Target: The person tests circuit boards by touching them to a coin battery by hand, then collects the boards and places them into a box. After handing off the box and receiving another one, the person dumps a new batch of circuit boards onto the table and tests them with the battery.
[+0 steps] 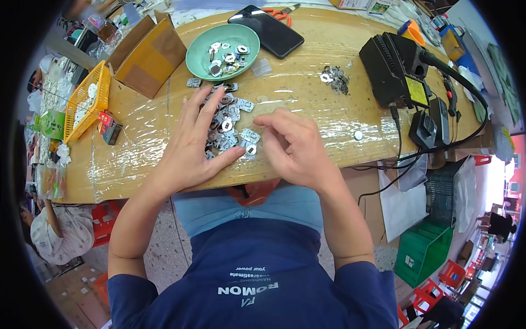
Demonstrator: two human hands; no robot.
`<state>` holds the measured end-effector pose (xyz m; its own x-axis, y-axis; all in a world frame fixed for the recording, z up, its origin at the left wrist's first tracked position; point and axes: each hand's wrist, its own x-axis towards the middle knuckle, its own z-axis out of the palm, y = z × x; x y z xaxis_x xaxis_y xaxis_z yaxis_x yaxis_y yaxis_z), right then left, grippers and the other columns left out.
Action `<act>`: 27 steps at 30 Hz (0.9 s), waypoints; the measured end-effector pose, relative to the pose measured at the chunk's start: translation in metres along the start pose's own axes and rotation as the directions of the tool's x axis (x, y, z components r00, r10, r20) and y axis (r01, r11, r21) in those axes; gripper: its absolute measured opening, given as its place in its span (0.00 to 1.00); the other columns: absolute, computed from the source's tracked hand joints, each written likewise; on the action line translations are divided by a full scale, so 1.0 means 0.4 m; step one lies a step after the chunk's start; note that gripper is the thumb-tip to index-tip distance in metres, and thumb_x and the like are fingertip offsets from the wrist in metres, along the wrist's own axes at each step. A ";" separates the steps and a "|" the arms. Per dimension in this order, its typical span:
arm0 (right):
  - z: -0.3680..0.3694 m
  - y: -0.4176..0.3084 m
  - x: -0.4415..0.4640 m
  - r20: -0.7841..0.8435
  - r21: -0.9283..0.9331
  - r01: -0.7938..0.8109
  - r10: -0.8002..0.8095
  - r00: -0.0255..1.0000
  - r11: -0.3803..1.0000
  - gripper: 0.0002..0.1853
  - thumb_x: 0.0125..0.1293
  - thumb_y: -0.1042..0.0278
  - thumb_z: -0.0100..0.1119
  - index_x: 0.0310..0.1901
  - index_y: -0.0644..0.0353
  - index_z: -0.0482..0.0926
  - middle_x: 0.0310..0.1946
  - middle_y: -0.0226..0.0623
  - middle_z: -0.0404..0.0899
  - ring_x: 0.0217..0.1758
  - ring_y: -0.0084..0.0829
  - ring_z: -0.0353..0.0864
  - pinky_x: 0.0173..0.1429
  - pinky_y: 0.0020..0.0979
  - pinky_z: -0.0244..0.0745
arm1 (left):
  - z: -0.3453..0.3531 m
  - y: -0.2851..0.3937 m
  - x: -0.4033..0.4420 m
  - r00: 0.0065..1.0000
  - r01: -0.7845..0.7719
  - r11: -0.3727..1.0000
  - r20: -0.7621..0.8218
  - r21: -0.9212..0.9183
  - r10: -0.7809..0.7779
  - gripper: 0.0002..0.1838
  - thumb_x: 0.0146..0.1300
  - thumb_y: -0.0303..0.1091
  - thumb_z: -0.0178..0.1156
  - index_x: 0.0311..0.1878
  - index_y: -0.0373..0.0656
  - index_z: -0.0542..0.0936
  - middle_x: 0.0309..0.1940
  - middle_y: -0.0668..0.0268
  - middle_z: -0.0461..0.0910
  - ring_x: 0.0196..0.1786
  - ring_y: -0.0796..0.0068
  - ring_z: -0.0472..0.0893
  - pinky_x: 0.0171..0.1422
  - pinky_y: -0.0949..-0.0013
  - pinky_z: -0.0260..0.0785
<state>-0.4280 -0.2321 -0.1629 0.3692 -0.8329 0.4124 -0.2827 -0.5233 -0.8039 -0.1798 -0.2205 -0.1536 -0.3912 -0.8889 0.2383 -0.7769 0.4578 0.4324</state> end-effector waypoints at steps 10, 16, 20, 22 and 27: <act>-0.004 -0.011 -0.037 -0.099 -0.143 0.068 -0.083 0.992 0.987 0.14 0.63 0.88 0.66 0.50 0.68 0.87 0.32 0.33 0.79 0.27 0.19 0.76 0.30 0.22 0.67 | -0.066 0.023 -0.064 0.999 -0.011 0.999 -0.040 0.030 0.012 0.56 0.58 0.56 0.80 0.84 0.46 0.62 0.83 0.41 0.56 0.84 0.36 0.59 0.86 0.28 0.45; -0.021 -0.012 -0.060 0.010 -0.213 -0.003 0.005 1.000 0.977 0.18 0.63 0.85 0.69 0.55 0.65 0.87 0.33 0.34 0.80 0.29 0.24 0.78 0.32 0.26 0.70 | -0.049 0.004 -0.154 0.986 0.113 0.992 -0.133 0.054 -0.105 0.51 0.54 0.44 0.83 0.79 0.43 0.70 0.81 0.44 0.63 0.83 0.41 0.64 0.86 0.29 0.46; -0.024 -0.041 -0.010 0.109 -0.331 0.019 0.018 0.994 0.944 0.21 0.64 0.80 0.71 0.60 0.59 0.86 0.34 0.36 0.79 0.32 0.33 0.80 0.34 0.31 0.73 | -0.030 -0.004 -0.155 0.970 0.140 0.990 -0.200 -0.011 -0.140 0.47 0.53 0.38 0.83 0.76 0.41 0.74 0.77 0.48 0.71 0.80 0.45 0.70 0.88 0.38 0.48; -0.026 -0.056 0.008 0.246 -0.453 0.010 0.114 0.963 0.891 0.24 0.64 0.75 0.72 0.63 0.54 0.85 0.34 0.37 0.78 0.33 0.39 0.80 0.36 0.35 0.75 | -0.025 -0.007 -0.155 0.970 0.143 0.990 -0.201 0.006 -0.139 0.46 0.52 0.39 0.84 0.76 0.41 0.75 0.75 0.49 0.73 0.79 0.46 0.72 0.88 0.38 0.49; -0.033 -0.047 0.031 0.299 -0.425 0.000 0.141 0.944 0.905 0.22 0.64 0.74 0.73 0.60 0.55 0.86 0.32 0.35 0.77 0.32 0.39 0.79 0.35 0.36 0.74 | -0.023 -0.012 -0.154 0.974 0.133 0.990 -0.191 0.049 -0.122 0.47 0.53 0.53 0.82 0.74 0.42 0.76 0.75 0.51 0.73 0.76 0.47 0.74 0.85 0.33 0.50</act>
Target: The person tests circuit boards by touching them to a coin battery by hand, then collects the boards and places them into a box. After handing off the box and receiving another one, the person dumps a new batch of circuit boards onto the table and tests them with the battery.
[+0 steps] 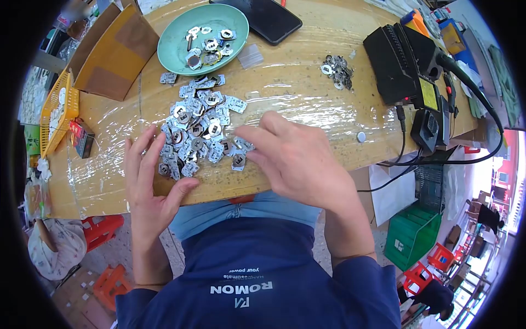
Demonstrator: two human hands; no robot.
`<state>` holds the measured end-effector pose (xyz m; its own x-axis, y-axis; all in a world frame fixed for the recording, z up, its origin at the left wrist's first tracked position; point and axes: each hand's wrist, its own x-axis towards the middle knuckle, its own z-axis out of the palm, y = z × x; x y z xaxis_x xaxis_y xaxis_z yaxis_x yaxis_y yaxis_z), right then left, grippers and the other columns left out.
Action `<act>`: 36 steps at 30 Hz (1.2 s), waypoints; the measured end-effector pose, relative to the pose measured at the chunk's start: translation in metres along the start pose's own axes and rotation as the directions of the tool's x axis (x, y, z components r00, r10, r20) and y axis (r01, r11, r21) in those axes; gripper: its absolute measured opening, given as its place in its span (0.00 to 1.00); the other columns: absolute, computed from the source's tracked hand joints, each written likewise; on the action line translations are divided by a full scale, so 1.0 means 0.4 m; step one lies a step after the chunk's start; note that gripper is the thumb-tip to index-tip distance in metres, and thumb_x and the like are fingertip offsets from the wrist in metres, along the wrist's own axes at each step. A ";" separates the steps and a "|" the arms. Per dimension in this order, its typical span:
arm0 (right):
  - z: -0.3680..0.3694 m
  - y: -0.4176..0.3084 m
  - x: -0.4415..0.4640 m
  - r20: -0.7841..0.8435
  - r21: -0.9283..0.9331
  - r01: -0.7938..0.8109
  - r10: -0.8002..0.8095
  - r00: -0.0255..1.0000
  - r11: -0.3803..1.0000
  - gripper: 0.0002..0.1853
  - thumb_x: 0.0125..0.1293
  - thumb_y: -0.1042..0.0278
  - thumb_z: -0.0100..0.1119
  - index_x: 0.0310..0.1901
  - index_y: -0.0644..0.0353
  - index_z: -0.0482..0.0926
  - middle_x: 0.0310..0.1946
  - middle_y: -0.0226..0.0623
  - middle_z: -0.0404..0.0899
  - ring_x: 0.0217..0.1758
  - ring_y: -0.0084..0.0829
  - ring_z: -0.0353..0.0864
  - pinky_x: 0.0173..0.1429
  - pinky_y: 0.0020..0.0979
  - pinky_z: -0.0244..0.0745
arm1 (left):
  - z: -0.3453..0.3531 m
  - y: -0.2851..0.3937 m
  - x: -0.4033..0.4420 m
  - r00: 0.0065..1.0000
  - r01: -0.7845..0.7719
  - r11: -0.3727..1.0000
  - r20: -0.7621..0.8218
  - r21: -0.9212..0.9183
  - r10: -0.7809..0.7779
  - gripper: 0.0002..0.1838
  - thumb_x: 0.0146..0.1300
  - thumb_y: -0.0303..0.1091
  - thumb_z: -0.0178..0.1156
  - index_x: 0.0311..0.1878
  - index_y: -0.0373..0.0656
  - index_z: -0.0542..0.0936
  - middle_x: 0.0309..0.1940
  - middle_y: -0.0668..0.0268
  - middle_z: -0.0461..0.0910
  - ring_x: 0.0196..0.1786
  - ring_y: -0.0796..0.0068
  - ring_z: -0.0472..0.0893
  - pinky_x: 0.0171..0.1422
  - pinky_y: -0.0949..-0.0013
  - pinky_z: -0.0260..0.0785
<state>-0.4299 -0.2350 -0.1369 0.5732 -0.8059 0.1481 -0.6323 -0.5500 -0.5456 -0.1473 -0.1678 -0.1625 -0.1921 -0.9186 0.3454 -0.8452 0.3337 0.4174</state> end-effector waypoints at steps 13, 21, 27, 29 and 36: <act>0.040 -0.015 -0.047 -0.328 0.267 0.188 -0.095 0.940 0.945 0.24 0.53 0.68 0.88 0.51 0.62 0.88 0.30 0.31 0.79 0.28 0.24 0.77 0.29 0.26 0.69 | -0.016 0.023 -0.044 0.956 -0.188 0.979 -0.242 -0.077 0.164 0.31 0.60 0.33 0.81 0.65 0.35 0.82 0.67 0.45 0.79 0.63 0.55 0.84 0.66 0.52 0.78; 0.076 -0.079 -0.064 -0.368 0.306 0.416 -0.296 0.881 0.856 0.28 0.50 0.63 0.89 0.52 0.64 0.89 0.33 0.36 0.85 0.31 0.30 0.83 0.31 0.29 0.73 | 0.006 0.137 -0.087 0.918 0.372 0.064 0.357 -0.926 -0.173 0.18 0.75 0.15 0.62 0.66 0.29 0.82 0.60 0.53 0.87 0.59 0.70 0.87 0.64 0.67 0.83; 0.101 -0.076 -0.086 -0.390 0.374 0.422 -0.273 0.880 0.826 0.28 0.52 0.65 0.88 0.54 0.63 0.89 0.34 0.35 0.86 0.30 0.28 0.82 0.31 0.27 0.71 | 0.047 0.142 -0.117 0.922 0.332 -0.139 0.352 -0.933 -0.160 0.17 0.74 0.16 0.64 0.64 0.29 0.83 0.58 0.53 0.88 0.58 0.70 0.87 0.65 0.66 0.83; 0.104 -0.078 -0.091 -0.376 0.410 0.412 -0.261 0.889 0.813 0.28 0.52 0.65 0.87 0.55 0.63 0.89 0.33 0.34 0.86 0.31 0.28 0.83 0.31 0.26 0.72 | 0.050 0.143 -0.121 0.917 0.341 -0.155 0.364 -0.927 -0.162 0.16 0.73 0.17 0.65 0.63 0.29 0.83 0.56 0.53 0.88 0.58 0.69 0.88 0.65 0.65 0.84; 0.106 -0.082 -0.094 -0.362 0.421 0.403 -0.257 0.896 0.813 0.27 0.53 0.66 0.87 0.56 0.63 0.89 0.33 0.35 0.86 0.32 0.28 0.84 0.33 0.26 0.74 | 0.049 0.148 -0.129 0.902 0.359 -0.115 0.376 -0.926 -0.212 0.17 0.73 0.26 0.70 0.60 0.28 0.83 0.52 0.50 0.90 0.55 0.65 0.90 0.64 0.62 0.84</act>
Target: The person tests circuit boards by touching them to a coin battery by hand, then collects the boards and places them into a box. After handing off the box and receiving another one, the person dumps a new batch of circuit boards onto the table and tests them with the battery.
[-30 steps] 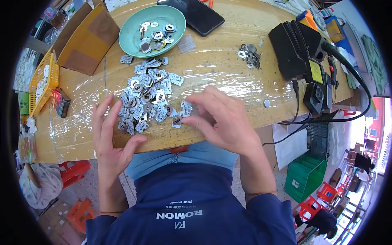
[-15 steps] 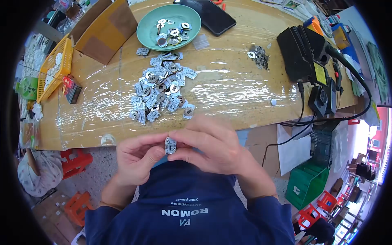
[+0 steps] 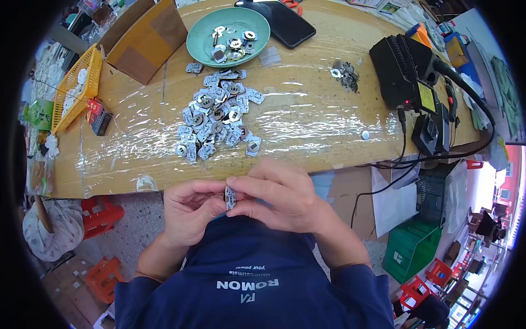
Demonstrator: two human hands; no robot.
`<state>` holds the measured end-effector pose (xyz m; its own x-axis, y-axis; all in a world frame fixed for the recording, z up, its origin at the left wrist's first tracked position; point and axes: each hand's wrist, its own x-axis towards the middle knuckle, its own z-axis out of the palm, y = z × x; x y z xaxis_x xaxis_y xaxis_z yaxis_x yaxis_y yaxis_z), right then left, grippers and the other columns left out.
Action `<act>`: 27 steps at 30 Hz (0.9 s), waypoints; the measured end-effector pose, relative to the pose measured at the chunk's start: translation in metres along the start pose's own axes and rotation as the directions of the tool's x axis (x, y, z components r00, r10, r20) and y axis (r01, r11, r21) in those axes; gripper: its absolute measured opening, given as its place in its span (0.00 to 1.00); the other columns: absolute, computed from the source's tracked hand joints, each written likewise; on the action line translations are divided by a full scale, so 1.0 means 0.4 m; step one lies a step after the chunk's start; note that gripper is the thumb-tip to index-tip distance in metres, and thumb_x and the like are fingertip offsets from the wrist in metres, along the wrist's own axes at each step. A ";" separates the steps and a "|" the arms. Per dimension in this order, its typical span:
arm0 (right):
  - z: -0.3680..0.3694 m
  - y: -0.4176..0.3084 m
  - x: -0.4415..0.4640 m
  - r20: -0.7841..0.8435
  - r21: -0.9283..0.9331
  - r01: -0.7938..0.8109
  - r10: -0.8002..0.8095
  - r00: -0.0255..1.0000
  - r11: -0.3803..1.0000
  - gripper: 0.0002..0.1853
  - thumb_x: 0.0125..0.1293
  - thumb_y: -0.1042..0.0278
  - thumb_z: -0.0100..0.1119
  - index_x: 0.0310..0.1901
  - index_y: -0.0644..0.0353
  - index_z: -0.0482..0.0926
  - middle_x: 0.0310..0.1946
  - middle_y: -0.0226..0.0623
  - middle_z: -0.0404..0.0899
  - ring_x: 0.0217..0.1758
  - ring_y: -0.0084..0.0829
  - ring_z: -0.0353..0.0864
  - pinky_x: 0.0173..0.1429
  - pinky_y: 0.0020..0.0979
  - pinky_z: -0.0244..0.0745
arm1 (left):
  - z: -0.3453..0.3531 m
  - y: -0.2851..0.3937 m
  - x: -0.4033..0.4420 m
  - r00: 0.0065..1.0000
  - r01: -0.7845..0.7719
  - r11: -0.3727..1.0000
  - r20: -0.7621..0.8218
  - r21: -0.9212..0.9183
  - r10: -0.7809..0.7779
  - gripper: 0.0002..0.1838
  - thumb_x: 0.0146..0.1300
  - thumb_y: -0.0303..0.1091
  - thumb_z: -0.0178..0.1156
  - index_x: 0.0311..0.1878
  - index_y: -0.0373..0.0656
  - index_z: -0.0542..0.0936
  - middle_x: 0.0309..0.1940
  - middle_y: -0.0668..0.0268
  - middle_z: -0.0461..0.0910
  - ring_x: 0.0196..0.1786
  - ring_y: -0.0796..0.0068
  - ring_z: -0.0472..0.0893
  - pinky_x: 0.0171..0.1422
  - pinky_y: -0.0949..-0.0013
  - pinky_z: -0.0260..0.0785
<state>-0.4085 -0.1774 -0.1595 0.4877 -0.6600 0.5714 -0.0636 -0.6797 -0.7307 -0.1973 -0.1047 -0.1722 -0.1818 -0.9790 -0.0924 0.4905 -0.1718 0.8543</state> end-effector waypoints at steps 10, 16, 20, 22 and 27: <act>-0.008 -0.007 0.006 0.052 0.000 -0.021 0.021 0.998 1.000 0.28 0.53 0.68 0.86 0.57 0.62 0.88 0.34 0.36 0.87 0.32 0.34 0.85 0.34 0.32 0.77 | -0.014 -0.007 -0.001 0.999 -0.025 0.999 0.041 -0.030 0.027 0.15 0.73 0.16 0.66 0.61 0.27 0.83 0.54 0.52 0.89 0.56 0.66 0.89 0.64 0.65 0.85; -0.010 -0.017 0.012 0.061 -0.003 -0.016 0.016 0.998 1.000 0.28 0.53 0.68 0.85 0.57 0.62 0.88 0.33 0.35 0.86 0.32 0.34 0.85 0.34 0.33 0.77 | -0.004 0.012 0.005 0.999 0.041 0.998 0.038 -0.043 -0.039 0.15 0.74 0.26 0.69 0.58 0.28 0.82 0.50 0.46 0.90 0.56 0.61 0.90 0.64 0.58 0.84; -0.004 -0.018 0.007 0.036 0.005 -0.028 0.028 0.999 1.000 0.29 0.52 0.67 0.87 0.57 0.62 0.89 0.32 0.32 0.86 0.31 0.28 0.84 0.32 0.27 0.74 | -0.001 0.017 0.006 0.997 0.071 0.993 0.044 -0.099 -0.067 0.15 0.74 0.26 0.69 0.59 0.28 0.82 0.51 0.44 0.89 0.56 0.57 0.90 0.65 0.57 0.85; -0.005 -0.021 0.008 0.035 0.006 -0.028 0.027 0.999 1.000 0.29 0.52 0.68 0.87 0.57 0.61 0.89 0.32 0.32 0.86 0.31 0.28 0.84 0.32 0.27 0.74 | -0.003 0.015 0.006 0.996 0.071 0.991 0.054 -0.109 -0.065 0.15 0.74 0.26 0.68 0.59 0.27 0.81 0.51 0.44 0.89 0.56 0.57 0.90 0.65 0.56 0.85; -0.008 -0.028 0.014 0.034 -0.003 -0.013 0.013 0.999 1.000 0.28 0.52 0.68 0.87 0.57 0.61 0.89 0.31 0.32 0.87 0.30 0.28 0.84 0.32 0.27 0.74 | -0.011 0.013 0.002 0.994 0.090 0.990 0.064 -0.105 -0.084 0.15 0.75 0.26 0.67 0.60 0.27 0.81 0.51 0.44 0.89 0.56 0.56 0.90 0.65 0.56 0.85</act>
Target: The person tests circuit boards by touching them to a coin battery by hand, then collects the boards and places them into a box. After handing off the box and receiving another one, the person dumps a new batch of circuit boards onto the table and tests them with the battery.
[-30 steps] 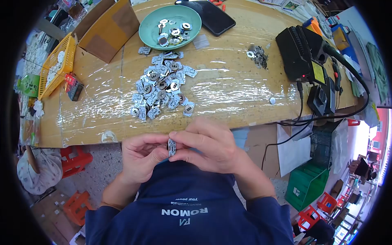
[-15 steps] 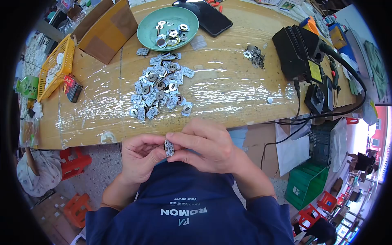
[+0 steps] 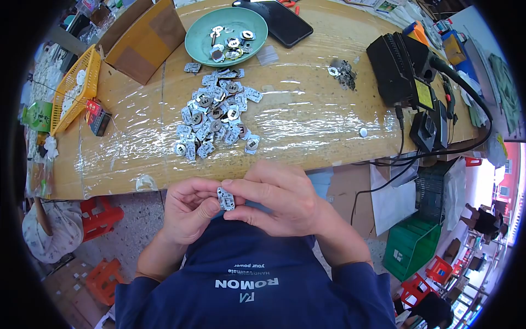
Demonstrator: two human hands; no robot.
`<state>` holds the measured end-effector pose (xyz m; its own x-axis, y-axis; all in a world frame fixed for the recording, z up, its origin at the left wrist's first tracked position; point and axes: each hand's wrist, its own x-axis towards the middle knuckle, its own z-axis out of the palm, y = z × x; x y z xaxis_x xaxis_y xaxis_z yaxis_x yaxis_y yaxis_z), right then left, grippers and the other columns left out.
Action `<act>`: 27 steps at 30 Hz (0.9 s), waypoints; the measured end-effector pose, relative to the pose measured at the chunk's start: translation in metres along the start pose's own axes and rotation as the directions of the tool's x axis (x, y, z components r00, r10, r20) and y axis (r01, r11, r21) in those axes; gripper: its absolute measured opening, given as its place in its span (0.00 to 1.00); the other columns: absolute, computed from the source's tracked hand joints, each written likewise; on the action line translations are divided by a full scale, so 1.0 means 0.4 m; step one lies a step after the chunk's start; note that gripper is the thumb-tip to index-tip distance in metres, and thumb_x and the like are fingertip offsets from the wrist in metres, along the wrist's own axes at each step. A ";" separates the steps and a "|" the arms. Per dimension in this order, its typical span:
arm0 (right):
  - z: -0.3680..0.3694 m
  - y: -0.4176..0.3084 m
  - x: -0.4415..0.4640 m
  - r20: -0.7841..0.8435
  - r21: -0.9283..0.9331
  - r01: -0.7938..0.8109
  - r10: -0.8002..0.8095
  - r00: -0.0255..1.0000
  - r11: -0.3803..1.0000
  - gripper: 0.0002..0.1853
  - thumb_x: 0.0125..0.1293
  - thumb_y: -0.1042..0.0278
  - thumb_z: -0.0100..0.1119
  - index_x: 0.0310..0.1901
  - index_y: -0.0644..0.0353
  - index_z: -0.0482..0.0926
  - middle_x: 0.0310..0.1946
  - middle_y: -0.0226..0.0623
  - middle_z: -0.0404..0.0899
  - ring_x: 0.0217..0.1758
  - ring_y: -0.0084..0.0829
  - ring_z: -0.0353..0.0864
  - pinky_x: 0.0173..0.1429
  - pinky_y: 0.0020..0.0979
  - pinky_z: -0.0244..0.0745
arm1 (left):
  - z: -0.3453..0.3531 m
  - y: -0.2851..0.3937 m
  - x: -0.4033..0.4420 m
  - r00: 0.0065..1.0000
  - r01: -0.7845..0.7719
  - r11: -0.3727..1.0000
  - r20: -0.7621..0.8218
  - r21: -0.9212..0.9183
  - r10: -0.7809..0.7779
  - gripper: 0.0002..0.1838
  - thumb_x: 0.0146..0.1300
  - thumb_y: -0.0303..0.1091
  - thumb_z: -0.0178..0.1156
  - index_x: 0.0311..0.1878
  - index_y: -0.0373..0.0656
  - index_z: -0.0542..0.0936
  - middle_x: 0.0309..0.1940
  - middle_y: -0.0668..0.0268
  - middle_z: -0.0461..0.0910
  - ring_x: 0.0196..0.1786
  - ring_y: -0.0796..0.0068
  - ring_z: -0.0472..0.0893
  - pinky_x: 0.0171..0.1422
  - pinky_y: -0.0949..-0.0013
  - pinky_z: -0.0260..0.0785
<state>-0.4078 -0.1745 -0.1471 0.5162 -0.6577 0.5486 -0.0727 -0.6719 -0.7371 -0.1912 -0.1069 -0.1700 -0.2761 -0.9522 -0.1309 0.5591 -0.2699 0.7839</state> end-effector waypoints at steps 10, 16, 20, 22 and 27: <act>-0.031 -0.001 0.005 0.055 -0.079 -0.074 0.078 0.995 0.994 0.24 0.57 0.71 0.84 0.56 0.62 0.89 0.33 0.36 0.86 0.32 0.31 0.86 0.34 0.31 0.77 | 0.008 -0.004 0.000 0.997 -0.076 0.989 -0.016 0.130 0.079 0.16 0.74 0.21 0.65 0.63 0.28 0.81 0.53 0.48 0.89 0.54 0.63 0.90 0.62 0.62 0.84; -0.179 0.088 0.036 -0.188 -0.479 -0.326 0.267 0.945 0.815 0.19 0.63 0.72 0.78 0.55 0.62 0.87 0.29 0.36 0.78 0.29 0.34 0.79 0.34 0.34 0.73 | -0.035 0.079 0.018 0.867 -0.394 0.504 0.128 0.768 0.482 0.19 0.65 0.16 0.71 0.59 0.30 0.84 0.53 0.50 0.89 0.47 0.64 0.90 0.54 0.67 0.82; -0.238 0.140 0.064 -0.285 -0.659 -0.464 0.375 0.882 0.591 0.19 0.67 0.68 0.74 0.57 0.64 0.86 0.27 0.36 0.75 0.28 0.36 0.77 0.37 0.38 0.72 | -0.061 0.125 0.080 0.631 -0.419 -0.122 0.385 0.900 0.674 0.19 0.59 0.15 0.73 0.55 0.32 0.85 0.50 0.50 0.87 0.48 0.55 0.87 0.52 0.63 0.80; -0.240 0.147 0.075 -0.280 -0.677 -0.479 0.406 0.870 0.559 0.19 0.68 0.66 0.72 0.59 0.63 0.86 0.28 0.36 0.76 0.28 0.37 0.76 0.39 0.39 0.73 | -0.078 0.117 0.090 0.651 -0.390 -0.105 0.355 0.915 0.672 0.20 0.58 0.16 0.73 0.55 0.32 0.86 0.52 0.51 0.86 0.52 0.53 0.85 0.55 0.60 0.78; -0.222 0.138 0.062 -0.383 -0.601 -0.514 0.344 0.857 0.612 0.21 0.67 0.69 0.73 0.61 0.64 0.85 0.28 0.35 0.76 0.27 0.30 0.76 0.35 0.35 0.71 | -0.096 0.096 0.094 0.665 -0.305 -0.175 0.341 0.936 0.665 0.20 0.59 0.18 0.74 0.55 0.33 0.86 0.56 0.50 0.84 0.55 0.52 0.84 0.59 0.58 0.76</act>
<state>-0.4749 -0.2579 -0.1390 0.0907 -0.9252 0.3684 -0.8224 -0.2782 -0.4962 -0.1501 -0.1585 -0.1679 -0.0779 -0.7634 0.6412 -0.7454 0.4717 0.4711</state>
